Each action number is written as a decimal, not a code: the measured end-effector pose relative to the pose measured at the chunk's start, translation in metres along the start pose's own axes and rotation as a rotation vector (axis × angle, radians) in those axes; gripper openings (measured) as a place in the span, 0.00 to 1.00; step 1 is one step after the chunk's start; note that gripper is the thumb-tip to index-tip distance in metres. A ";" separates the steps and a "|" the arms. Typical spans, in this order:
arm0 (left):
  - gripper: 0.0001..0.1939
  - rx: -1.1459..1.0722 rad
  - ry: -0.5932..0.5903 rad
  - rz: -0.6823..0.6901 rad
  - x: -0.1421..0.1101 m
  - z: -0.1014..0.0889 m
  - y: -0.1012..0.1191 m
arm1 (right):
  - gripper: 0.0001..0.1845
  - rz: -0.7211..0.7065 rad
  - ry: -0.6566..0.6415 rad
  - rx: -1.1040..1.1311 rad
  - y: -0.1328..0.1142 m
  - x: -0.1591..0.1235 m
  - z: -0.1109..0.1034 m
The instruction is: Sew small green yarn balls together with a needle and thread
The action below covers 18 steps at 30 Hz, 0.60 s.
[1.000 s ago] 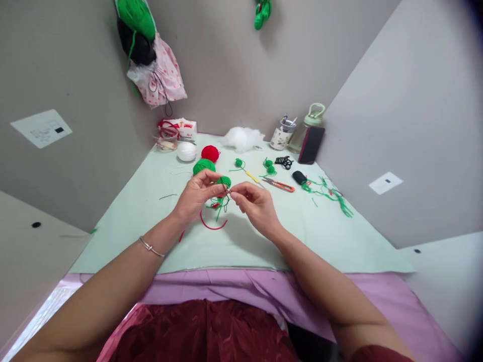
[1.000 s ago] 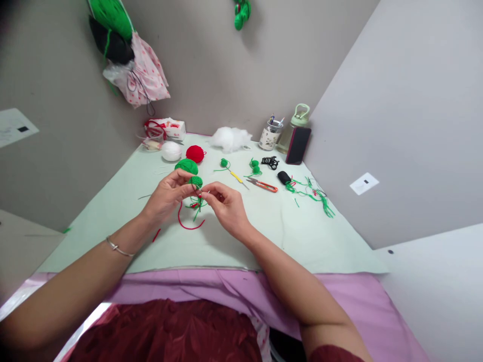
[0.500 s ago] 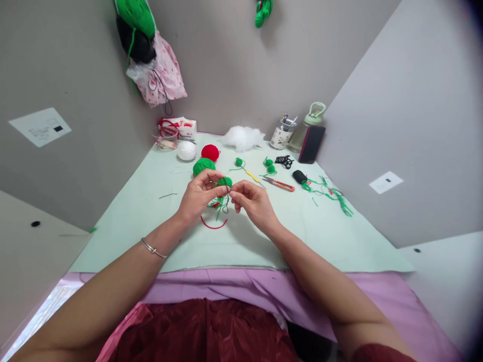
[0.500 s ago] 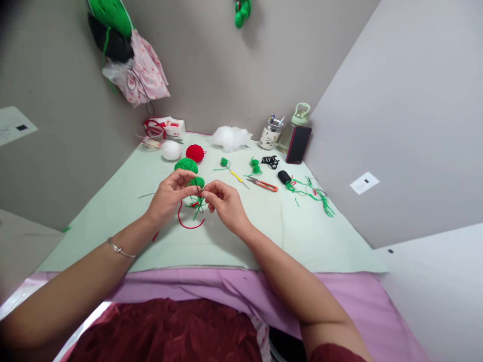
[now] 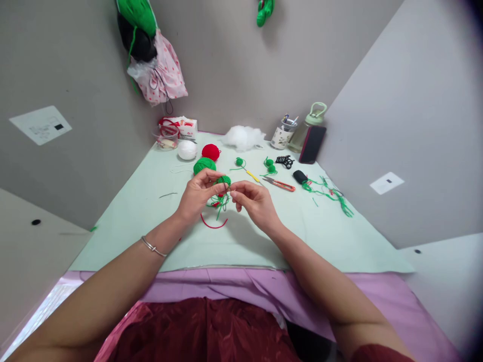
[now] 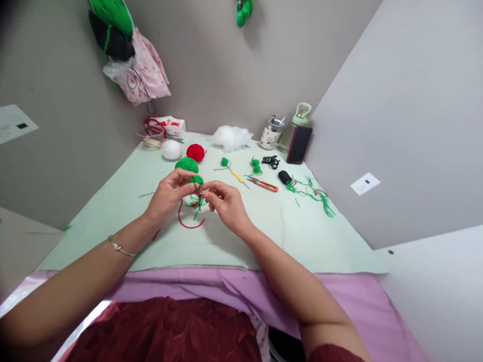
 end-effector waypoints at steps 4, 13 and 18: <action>0.15 -0.011 0.014 0.006 0.001 -0.002 -0.002 | 0.12 0.012 -0.010 0.008 -0.001 -0.001 0.000; 0.15 -0.085 0.048 -0.033 0.000 -0.001 -0.004 | 0.12 -0.002 -0.021 0.041 0.003 0.002 0.002; 0.15 -0.123 0.061 -0.074 -0.003 0.002 -0.007 | 0.14 -0.019 -0.004 0.084 0.006 0.003 0.006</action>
Point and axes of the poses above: each hand's wrist, its own x-axis towards the middle knuckle, its own z-axis out of the palm, y = z × x, the point moved 5 cm from there along x, towards the middle knuckle, and after that the axes turned 15 degrees about z, right-handed, at the moved point
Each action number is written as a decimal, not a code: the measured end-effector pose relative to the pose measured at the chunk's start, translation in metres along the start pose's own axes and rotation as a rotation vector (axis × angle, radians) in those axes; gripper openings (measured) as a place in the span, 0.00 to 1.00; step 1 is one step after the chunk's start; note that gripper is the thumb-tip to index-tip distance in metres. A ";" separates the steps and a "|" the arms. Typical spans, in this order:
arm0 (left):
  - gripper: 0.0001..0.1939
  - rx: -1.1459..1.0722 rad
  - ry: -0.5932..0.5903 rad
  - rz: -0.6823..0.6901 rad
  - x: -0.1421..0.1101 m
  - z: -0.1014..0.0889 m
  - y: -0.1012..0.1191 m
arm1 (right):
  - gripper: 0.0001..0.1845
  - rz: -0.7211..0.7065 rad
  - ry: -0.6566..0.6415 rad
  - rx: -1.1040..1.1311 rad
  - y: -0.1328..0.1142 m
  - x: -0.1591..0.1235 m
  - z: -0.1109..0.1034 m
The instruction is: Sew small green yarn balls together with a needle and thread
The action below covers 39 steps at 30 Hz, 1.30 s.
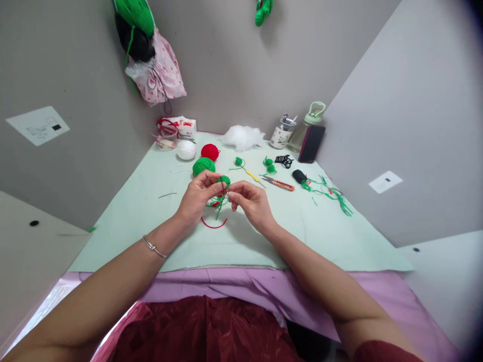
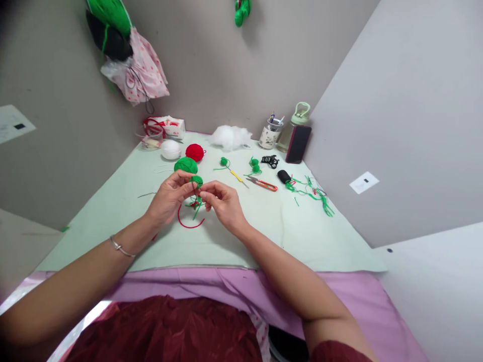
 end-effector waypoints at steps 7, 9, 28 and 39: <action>0.14 0.124 -0.036 0.064 -0.001 0.000 -0.001 | 0.21 0.101 0.018 0.064 0.004 0.002 -0.001; 0.14 0.179 -0.058 0.095 -0.001 0.000 0.000 | 0.22 0.147 -0.019 0.099 0.003 0.003 -0.003; 0.13 0.289 -0.296 0.072 -0.006 0.011 -0.006 | 0.03 -0.113 0.163 -0.256 -0.028 0.001 -0.030; 0.14 0.330 -0.479 -0.027 -0.011 0.012 -0.013 | 0.13 0.243 -0.034 0.340 -0.033 0.009 -0.062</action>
Point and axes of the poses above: each hand's wrist, its own x-axis towards the middle knuckle, its own z-axis out of the palm, y = z × x, the point moved 5 cm from there along x, towards the middle knuckle, and after that the axes turned 15 degrees about z, right-handed, at the moved point
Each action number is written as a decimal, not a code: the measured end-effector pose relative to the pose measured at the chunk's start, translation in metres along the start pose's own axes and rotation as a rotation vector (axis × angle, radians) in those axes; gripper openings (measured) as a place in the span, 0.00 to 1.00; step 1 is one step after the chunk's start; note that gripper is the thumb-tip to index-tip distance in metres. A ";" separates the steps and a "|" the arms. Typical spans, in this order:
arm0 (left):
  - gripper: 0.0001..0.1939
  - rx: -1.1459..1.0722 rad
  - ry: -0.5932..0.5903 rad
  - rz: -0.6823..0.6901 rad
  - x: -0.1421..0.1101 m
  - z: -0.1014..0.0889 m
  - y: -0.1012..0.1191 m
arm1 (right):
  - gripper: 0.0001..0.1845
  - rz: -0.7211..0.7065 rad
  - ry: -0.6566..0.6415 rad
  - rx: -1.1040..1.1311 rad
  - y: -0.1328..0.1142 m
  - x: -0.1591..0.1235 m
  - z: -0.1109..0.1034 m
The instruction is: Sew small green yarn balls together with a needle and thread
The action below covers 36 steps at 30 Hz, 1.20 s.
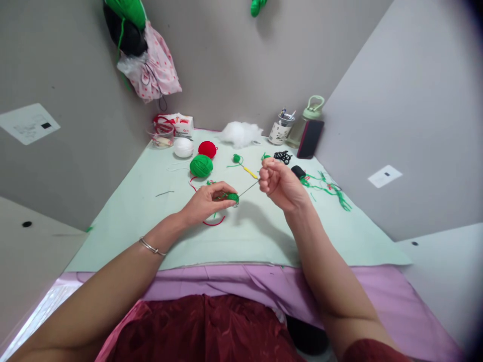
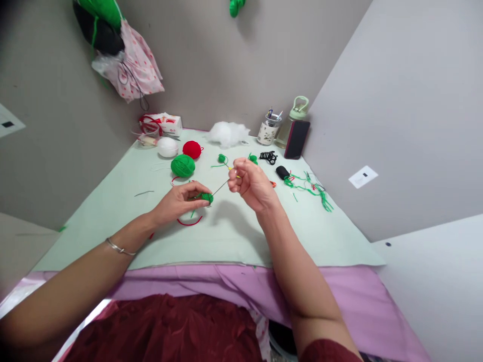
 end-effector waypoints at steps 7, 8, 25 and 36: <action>0.16 0.011 -0.038 -0.038 0.000 -0.002 -0.003 | 0.09 -0.203 0.164 0.225 -0.026 0.002 -0.037; 0.16 0.012 -0.044 -0.045 -0.001 -0.003 -0.003 | 0.09 -0.207 0.164 0.252 -0.026 0.002 -0.039; 0.17 -0.127 -0.019 -0.142 0.000 -0.003 -0.005 | 0.07 -0.407 0.311 0.246 -0.040 -0.009 -0.053; 0.19 -0.272 0.171 -0.115 0.004 -0.014 0.000 | 0.18 -0.355 0.160 -0.342 -0.014 -0.011 -0.002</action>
Point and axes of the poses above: each hand's wrist, its own x-axis towards the middle knuckle, its own z-axis out of the palm, y = z × x, the point moved 5 cm from there along x, towards the middle knuckle, and after that the axes turned 15 degrees about z, right-handed, at the moved point
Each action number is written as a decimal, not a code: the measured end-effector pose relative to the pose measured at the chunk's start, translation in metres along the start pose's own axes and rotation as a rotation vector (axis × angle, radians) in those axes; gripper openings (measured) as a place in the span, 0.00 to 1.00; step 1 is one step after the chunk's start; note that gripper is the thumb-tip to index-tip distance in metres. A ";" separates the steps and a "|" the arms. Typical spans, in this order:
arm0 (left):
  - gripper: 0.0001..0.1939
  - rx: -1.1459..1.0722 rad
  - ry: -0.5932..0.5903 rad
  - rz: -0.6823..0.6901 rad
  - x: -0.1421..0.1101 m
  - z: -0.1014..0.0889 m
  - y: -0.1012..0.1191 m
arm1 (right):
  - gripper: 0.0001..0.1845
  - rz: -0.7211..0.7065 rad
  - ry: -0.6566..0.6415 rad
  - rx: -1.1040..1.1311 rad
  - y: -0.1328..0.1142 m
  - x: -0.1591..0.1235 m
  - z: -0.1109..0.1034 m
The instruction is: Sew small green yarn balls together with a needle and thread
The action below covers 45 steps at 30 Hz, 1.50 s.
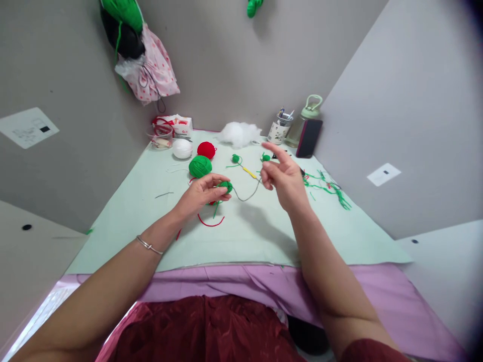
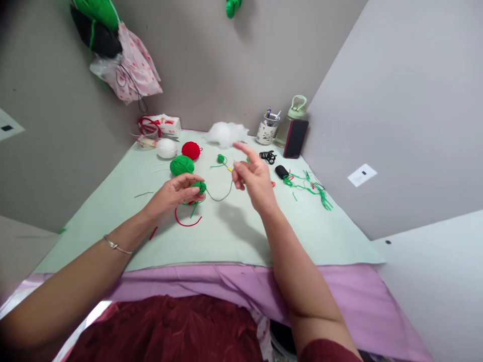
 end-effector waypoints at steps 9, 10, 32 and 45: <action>0.19 0.014 0.065 0.043 0.001 -0.003 0.004 | 0.03 -0.303 -0.005 -0.581 0.014 -0.018 0.048; 0.19 0.028 0.058 0.045 0.001 -0.003 0.005 | 0.04 -0.326 -0.003 -0.609 0.013 -0.019 0.049; 0.18 0.177 0.115 0.067 0.001 -0.008 0.010 | 0.11 -0.203 0.099 -0.396 0.002 -0.013 0.023; 0.15 0.374 0.007 0.245 -0.002 0.002 0.006 | 0.08 0.228 -0.146 -0.181 0.035 -0.003 0.042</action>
Point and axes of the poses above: each hand's wrist, its own x-axis towards the middle knuckle, its own z-axis out of the palm, y = z × x, the point moved 5 cm from there along x, towards the middle knuckle, and after that the axes turned 15 degrees about z, right-handed, at the moved point
